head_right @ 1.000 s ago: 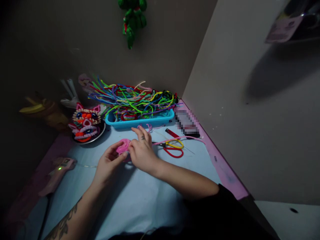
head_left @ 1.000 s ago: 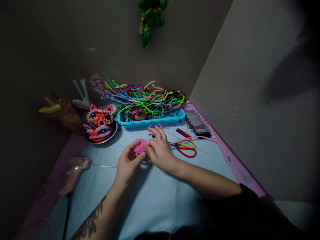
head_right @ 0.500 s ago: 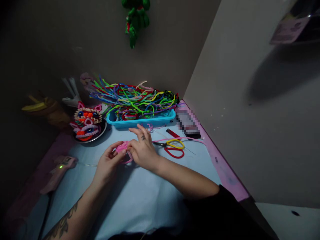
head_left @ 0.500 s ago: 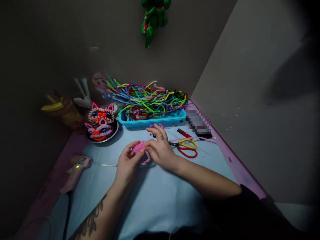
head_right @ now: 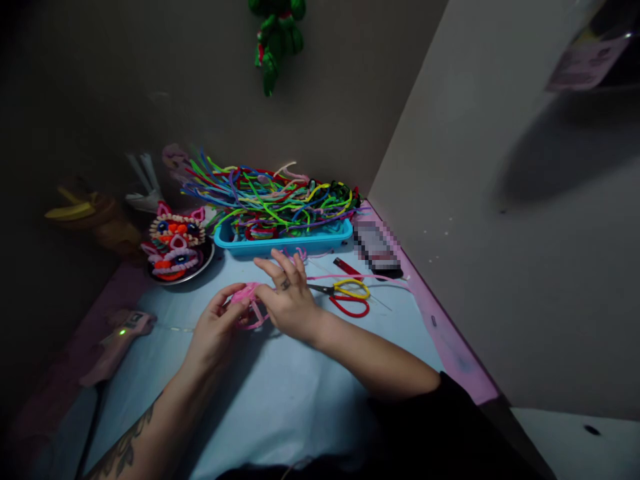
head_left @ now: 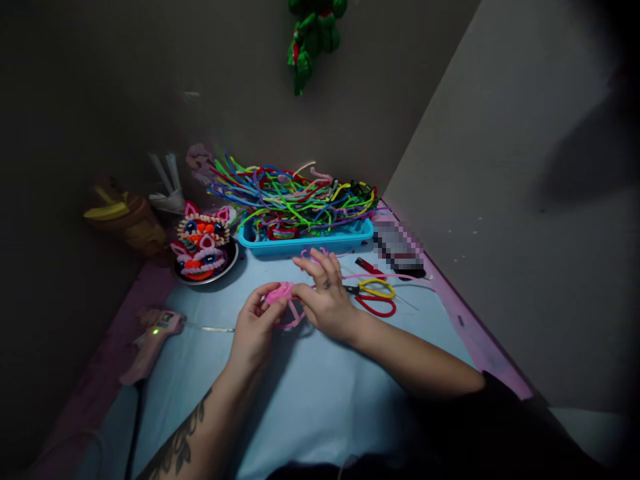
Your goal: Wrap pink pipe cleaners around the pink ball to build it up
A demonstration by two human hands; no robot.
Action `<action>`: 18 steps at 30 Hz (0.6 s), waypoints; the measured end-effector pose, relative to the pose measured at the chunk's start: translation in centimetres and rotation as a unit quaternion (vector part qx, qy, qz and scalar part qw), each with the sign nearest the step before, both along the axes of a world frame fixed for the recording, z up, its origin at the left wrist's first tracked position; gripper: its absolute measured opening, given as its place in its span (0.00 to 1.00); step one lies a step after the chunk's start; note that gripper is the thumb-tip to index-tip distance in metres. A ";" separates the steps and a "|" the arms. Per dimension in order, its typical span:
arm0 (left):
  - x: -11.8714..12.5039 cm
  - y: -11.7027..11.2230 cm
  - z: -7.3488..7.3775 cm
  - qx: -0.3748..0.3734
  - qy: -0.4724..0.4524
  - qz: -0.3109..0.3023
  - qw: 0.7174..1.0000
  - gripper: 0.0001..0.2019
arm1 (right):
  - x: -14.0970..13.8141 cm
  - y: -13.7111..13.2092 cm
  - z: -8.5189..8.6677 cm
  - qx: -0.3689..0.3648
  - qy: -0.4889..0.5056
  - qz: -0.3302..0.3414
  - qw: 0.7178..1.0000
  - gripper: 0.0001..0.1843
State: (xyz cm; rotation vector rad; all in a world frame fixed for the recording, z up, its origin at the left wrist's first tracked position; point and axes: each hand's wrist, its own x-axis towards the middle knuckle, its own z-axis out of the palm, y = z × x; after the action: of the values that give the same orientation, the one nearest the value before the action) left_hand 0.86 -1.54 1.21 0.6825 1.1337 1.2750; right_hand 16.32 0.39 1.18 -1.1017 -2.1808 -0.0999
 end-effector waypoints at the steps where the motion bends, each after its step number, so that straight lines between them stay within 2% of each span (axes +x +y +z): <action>1: 0.0 0.0 0.1 0.001 0.001 -0.002 1.000 0.23 | 0.0 -0.1 0.0 0.006 -0.001 -0.003 1.000 0.09; 7: 0.3 -0.1 0.8 -0.005 0.004 -0.005 1.000 0.23 | 0.1 -0.2 0.2 0.062 -0.018 -0.023 0.998 0.09; 13: 0.5 -0.1 0.6 -0.005 0.017 0.001 1.000 0.24 | 0.1 -0.4 0.1 0.018 -0.005 0.005 1.000 0.10; 18: 0.2 0.0 0.2 -0.004 0.013 -0.002 1.000 0.24 | 0.1 -0.5 0.0 0.027 -0.008 0.016 0.999 0.10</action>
State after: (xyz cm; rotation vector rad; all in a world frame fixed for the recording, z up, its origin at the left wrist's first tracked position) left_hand 1.02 -1.56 1.39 0.6982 1.1572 1.2606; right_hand 16.46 -0.14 1.16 -1.0397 -2.1971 -0.1529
